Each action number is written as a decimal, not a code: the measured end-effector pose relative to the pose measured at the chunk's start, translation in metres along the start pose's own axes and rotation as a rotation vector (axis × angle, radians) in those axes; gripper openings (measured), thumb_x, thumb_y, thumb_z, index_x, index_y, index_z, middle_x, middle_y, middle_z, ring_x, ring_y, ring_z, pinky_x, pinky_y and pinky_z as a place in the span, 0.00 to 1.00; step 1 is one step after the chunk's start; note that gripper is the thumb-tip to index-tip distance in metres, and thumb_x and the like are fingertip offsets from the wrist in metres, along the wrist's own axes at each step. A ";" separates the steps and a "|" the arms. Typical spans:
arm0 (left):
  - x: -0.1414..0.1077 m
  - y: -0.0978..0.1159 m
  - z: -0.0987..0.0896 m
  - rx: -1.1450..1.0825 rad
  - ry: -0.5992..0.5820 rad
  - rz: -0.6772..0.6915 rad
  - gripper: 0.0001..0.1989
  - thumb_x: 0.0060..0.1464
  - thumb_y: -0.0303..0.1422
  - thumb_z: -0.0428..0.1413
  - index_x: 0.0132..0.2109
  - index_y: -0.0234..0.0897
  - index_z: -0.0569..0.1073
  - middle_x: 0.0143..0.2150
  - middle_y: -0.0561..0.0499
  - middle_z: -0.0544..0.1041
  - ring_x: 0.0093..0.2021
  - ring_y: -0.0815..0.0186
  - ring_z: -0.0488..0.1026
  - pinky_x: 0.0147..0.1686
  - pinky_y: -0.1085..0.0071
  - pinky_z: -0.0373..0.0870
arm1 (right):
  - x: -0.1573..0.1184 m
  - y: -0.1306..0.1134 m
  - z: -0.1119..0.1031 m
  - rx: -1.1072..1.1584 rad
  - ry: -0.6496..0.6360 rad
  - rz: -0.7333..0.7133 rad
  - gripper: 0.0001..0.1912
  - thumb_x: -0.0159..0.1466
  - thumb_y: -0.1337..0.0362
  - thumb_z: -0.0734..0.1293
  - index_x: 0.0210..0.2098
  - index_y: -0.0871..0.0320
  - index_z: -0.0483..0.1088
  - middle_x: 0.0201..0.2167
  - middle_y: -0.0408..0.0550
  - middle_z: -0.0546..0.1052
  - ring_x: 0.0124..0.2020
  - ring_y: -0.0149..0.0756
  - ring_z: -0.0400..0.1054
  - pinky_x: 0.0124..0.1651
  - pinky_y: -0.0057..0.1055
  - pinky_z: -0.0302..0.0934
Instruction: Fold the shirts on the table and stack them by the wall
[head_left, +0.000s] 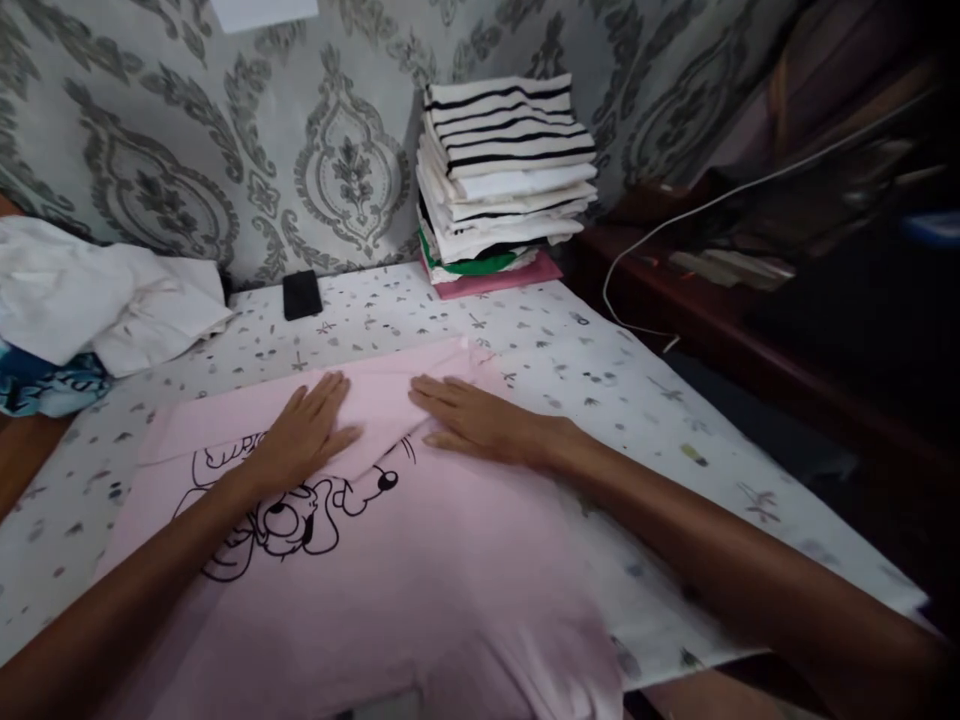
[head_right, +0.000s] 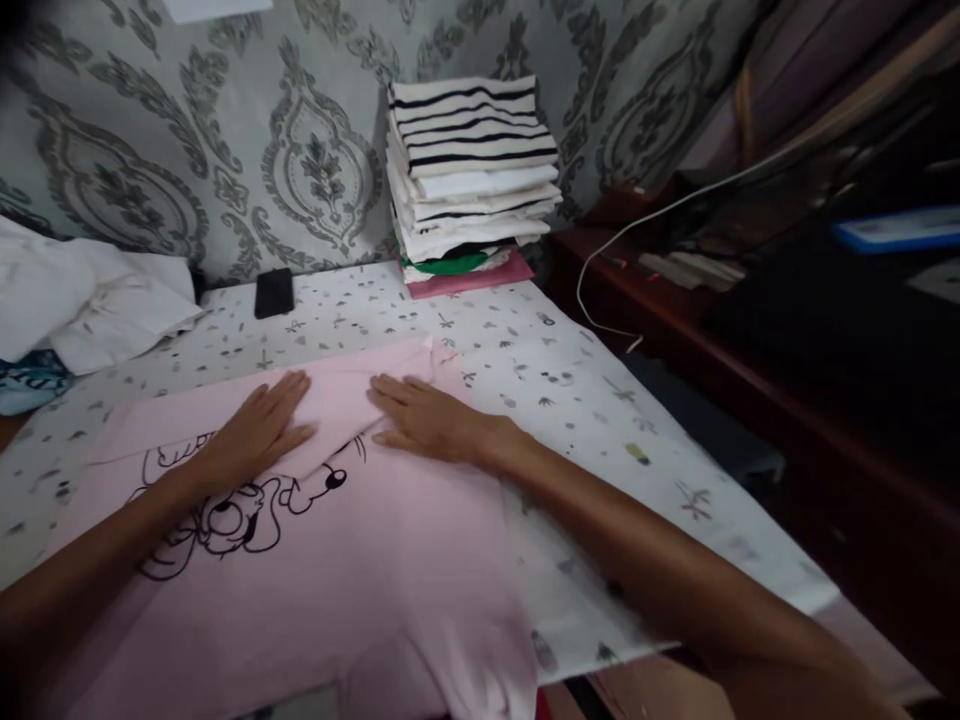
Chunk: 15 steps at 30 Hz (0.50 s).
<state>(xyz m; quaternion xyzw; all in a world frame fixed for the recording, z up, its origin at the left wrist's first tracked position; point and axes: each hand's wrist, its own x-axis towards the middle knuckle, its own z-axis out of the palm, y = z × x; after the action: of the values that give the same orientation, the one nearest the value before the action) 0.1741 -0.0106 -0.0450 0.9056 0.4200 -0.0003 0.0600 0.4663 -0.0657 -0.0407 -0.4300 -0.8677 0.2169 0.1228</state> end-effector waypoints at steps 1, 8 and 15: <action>0.000 -0.003 0.005 0.010 -0.020 -0.017 0.39 0.65 0.53 0.37 0.72 0.29 0.47 0.74 0.38 0.48 0.73 0.53 0.44 0.69 0.52 0.43 | -0.001 0.003 0.002 -0.022 -0.020 0.023 0.35 0.70 0.49 0.58 0.70 0.59 0.50 0.73 0.53 0.48 0.73 0.47 0.41 0.73 0.46 0.35; -0.009 -0.022 0.014 0.055 0.014 -0.057 0.39 0.65 0.53 0.35 0.73 0.32 0.44 0.75 0.40 0.45 0.74 0.53 0.40 0.69 0.49 0.43 | -0.035 0.020 -0.002 -0.189 0.098 0.166 0.34 0.70 0.47 0.56 0.71 0.54 0.48 0.73 0.51 0.48 0.73 0.45 0.36 0.73 0.50 0.31; -0.038 -0.011 0.007 0.107 0.131 0.048 0.40 0.64 0.54 0.37 0.73 0.32 0.42 0.75 0.38 0.43 0.74 0.47 0.40 0.68 0.44 0.40 | -0.120 -0.017 0.005 -0.180 0.395 0.407 0.29 0.71 0.51 0.54 0.68 0.56 0.55 0.73 0.56 0.47 0.73 0.51 0.38 0.70 0.58 0.40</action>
<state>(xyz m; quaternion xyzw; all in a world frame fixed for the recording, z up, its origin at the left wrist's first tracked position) 0.1418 -0.0332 -0.0508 0.9153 0.4006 0.0377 -0.0163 0.5245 -0.1724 -0.0396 -0.6381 -0.7388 0.0711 0.2048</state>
